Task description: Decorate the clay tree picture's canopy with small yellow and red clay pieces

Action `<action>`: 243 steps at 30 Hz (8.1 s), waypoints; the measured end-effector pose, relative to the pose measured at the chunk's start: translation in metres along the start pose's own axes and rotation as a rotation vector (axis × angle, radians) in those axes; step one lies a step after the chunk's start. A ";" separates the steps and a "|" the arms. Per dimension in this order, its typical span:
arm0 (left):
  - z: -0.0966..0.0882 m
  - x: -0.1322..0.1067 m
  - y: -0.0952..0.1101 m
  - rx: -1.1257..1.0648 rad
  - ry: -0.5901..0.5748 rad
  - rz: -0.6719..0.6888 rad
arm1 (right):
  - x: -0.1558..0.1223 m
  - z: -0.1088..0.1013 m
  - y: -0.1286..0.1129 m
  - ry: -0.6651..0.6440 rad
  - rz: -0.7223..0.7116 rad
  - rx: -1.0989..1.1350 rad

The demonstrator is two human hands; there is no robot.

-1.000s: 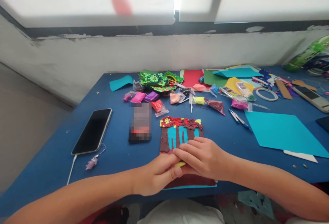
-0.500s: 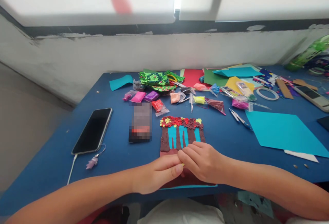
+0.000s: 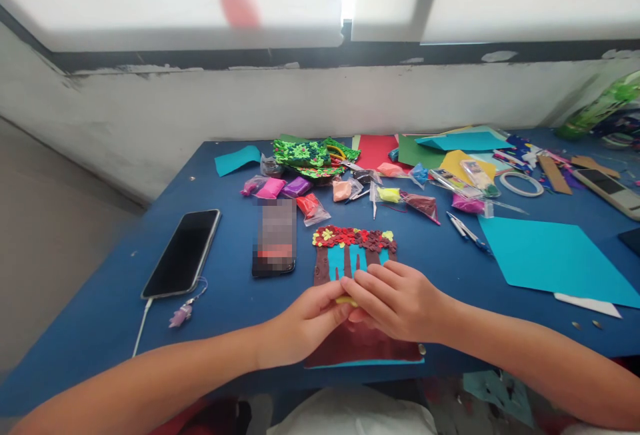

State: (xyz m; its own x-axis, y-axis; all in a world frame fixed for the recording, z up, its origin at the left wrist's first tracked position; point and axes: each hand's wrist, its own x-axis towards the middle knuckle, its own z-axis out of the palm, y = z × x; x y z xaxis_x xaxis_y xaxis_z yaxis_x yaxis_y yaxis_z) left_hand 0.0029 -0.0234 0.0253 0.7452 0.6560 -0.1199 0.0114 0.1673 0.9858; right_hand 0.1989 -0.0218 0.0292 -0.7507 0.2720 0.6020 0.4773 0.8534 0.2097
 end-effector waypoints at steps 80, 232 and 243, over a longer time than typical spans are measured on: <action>-0.034 0.011 -0.015 0.705 0.446 0.504 | -0.023 0.000 0.069 -0.050 0.313 -0.278; -0.053 0.016 -0.012 1.643 0.098 0.747 | -0.039 0.021 0.101 -0.545 0.895 0.674; -0.053 0.016 -0.013 1.638 0.103 0.755 | -0.038 0.021 0.099 -0.528 0.895 0.650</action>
State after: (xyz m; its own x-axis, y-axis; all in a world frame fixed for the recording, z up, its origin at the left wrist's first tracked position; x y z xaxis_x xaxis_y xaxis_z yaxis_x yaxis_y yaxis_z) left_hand -0.0203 0.0239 0.0048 0.8619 0.2872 0.4180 0.3492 -0.9338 -0.0785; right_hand 0.2651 0.0613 0.0105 -0.4402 0.8941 -0.0821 0.7165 0.2947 -0.6323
